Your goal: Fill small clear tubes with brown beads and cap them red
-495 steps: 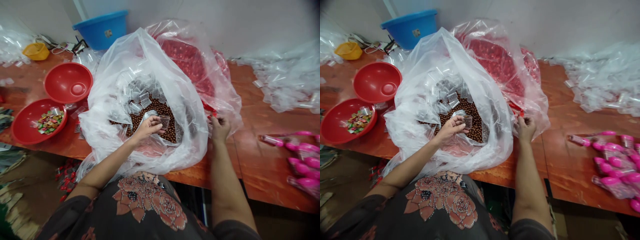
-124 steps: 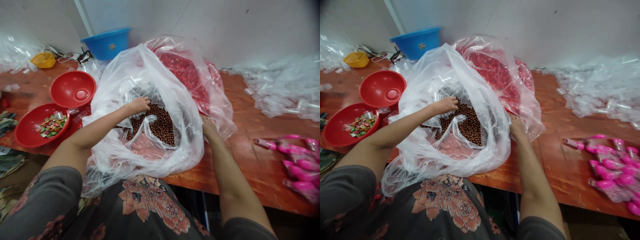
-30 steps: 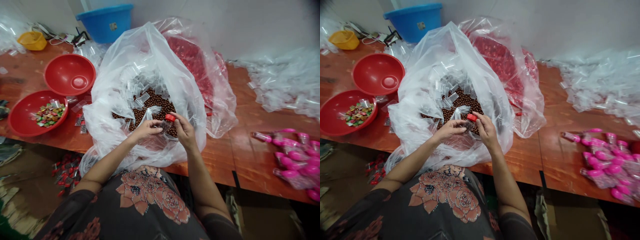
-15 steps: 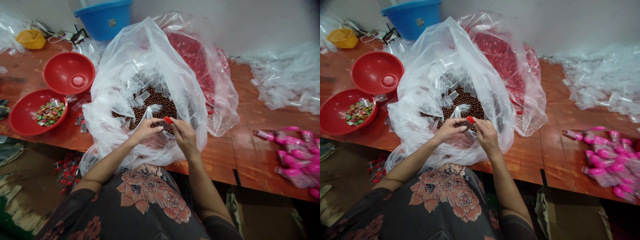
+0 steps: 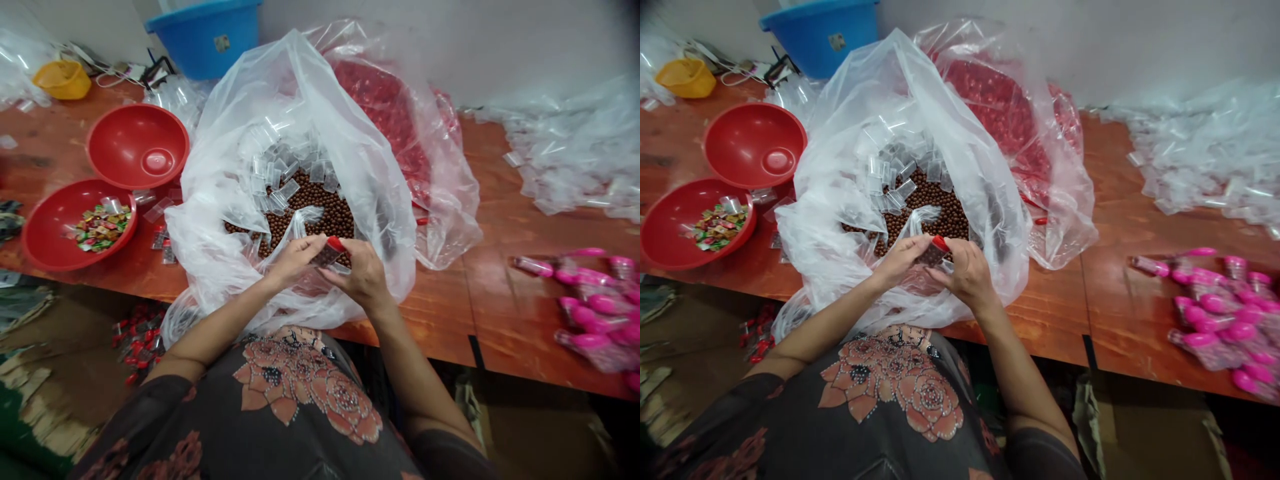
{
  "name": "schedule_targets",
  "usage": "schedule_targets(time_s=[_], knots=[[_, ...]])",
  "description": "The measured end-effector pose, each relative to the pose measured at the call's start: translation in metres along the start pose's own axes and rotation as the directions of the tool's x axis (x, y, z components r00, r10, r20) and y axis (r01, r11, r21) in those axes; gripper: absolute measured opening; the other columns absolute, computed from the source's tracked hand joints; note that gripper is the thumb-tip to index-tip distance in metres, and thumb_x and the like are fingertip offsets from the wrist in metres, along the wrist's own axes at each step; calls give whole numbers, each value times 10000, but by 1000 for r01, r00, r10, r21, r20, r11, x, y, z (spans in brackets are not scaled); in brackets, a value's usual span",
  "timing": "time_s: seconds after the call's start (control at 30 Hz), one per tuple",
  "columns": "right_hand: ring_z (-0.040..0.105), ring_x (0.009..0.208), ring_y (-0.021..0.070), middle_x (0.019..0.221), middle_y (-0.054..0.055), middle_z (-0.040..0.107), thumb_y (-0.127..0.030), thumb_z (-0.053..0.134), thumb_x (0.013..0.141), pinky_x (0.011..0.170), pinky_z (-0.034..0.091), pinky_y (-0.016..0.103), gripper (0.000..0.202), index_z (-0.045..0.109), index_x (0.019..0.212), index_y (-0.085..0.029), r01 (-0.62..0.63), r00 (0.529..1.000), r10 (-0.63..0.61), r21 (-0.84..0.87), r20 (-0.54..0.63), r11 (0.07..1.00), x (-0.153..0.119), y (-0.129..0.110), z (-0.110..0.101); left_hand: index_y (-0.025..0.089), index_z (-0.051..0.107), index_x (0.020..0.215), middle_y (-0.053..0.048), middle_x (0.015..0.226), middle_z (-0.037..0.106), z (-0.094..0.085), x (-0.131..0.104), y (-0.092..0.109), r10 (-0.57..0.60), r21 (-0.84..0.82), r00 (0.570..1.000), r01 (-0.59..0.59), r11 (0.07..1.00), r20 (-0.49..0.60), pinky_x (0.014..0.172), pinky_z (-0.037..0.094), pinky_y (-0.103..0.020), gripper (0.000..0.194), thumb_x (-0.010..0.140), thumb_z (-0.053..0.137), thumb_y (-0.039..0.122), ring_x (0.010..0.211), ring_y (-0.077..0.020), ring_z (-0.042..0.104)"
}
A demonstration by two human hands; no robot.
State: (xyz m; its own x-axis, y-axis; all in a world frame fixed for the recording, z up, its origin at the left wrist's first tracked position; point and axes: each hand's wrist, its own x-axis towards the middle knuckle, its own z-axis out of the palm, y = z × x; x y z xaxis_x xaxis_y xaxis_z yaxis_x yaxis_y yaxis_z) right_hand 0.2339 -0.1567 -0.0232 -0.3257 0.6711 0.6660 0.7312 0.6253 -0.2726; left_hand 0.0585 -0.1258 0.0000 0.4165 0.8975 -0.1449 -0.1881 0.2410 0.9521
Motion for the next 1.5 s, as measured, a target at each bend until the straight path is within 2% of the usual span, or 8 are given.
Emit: schedule_targets(time_s=[0.23, 0.4, 0.53, 0.67, 0.9, 1.07, 1.33, 1.5], knots=[[652, 953, 273, 1066, 142, 666, -474, 696, 817, 792, 570, 441, 665, 438, 1355, -181, 73, 996, -75, 46, 37, 996, -2, -6, 7, 169, 638, 1073, 27, 562, 535, 22, -2, -17, -194, -227, 978, 172, 958, -78, 446, 380, -194, 408, 935, 450, 505, 451, -89, 478], [630, 1117, 272, 1235, 129, 632, -489, 747, 779, 918, 557, 459, 655, 497, 1328, -233, -192, 969, 130, 314, 209, 930, -5, -8, 1, 172, 575, 1171, 37, 540, 518, 20, -5, -14, -187, -276, 979, 157, 948, -85, 411, 345, -183, 434, 939, 387, 487, 422, -95, 457], [673, 791, 153, 947, 26, 684, -475, 670, 850, 674, 575, 299, 370, 594, 1129, -244, -602, 771, 574, 608, 275, 518, -10, -8, 0, 173, 522, 1243, 40, 529, 522, 15, -8, -3, -217, -272, 975, 195, 942, -52, 422, 400, -199, 490, 954, 348, 529, 414, -106, 466], [656, 698, 119, 825, -10, 694, -402, 702, 831, 627, 544, 252, 254, 634, 1003, -228, -665, 576, 777, 697, 252, 267, -5, -14, 1, 184, 523, 1265, 31, 530, 520, 17, -11, -2, -286, -223, 957, 287, 932, 35, 365, 387, -213, 597, 946, 314, 643, 380, -113, 442], [591, 1181, 277, 1300, 110, 626, -479, 714, 816, 1014, 483, 495, 621, 516, 1355, -245, -359, 926, 293, 321, 236, 876, 9, -29, -9, 173, 624, 954, -11, 525, 525, 22, -10, -5, -264, -209, 965, 259, 943, 4, 372, 364, -215, 728, 897, 217, 774, 412, -114, 457], [568, 1175, 312, 1322, 162, 579, -517, 695, 818, 971, 482, 512, 779, 357, 1448, -208, -153, 967, 120, 136, 225, 979, 7, -23, -5, 164, 586, 788, -3, 515, 494, 21, -8, -4, -291, -222, 956, 277, 935, -32, 414, 354, -197, 588, 934, 343, 679, 439, -92, 454], [591, 1132, 306, 1266, 156, 606, -461, 679, 835, 935, 508, 495, 745, 363, 1458, -203, -66, 977, 39, 122, 211, 990, 9, -29, 10, 171, 605, 1101, 30, 567, 524, 17, -16, -9, -149, -133, 974, 127, 983, -173, 483, 426, -212, 412, 971, 382, 492, 494, -110, 506], [527, 1273, 327, 1489, 144, 426, -494, 692, 832, 968, 518, 533, 830, 287, 1532, -307, -215, 971, 193, 165, 143, 963, 11, 3, -18, 226, 597, 1082, -8, 752, 620, -50, -38, 43, 184, 203, 904, -111, 973, -387, 543, 476, -234, 473, 921, 441, 643, 559, -106, 550]])
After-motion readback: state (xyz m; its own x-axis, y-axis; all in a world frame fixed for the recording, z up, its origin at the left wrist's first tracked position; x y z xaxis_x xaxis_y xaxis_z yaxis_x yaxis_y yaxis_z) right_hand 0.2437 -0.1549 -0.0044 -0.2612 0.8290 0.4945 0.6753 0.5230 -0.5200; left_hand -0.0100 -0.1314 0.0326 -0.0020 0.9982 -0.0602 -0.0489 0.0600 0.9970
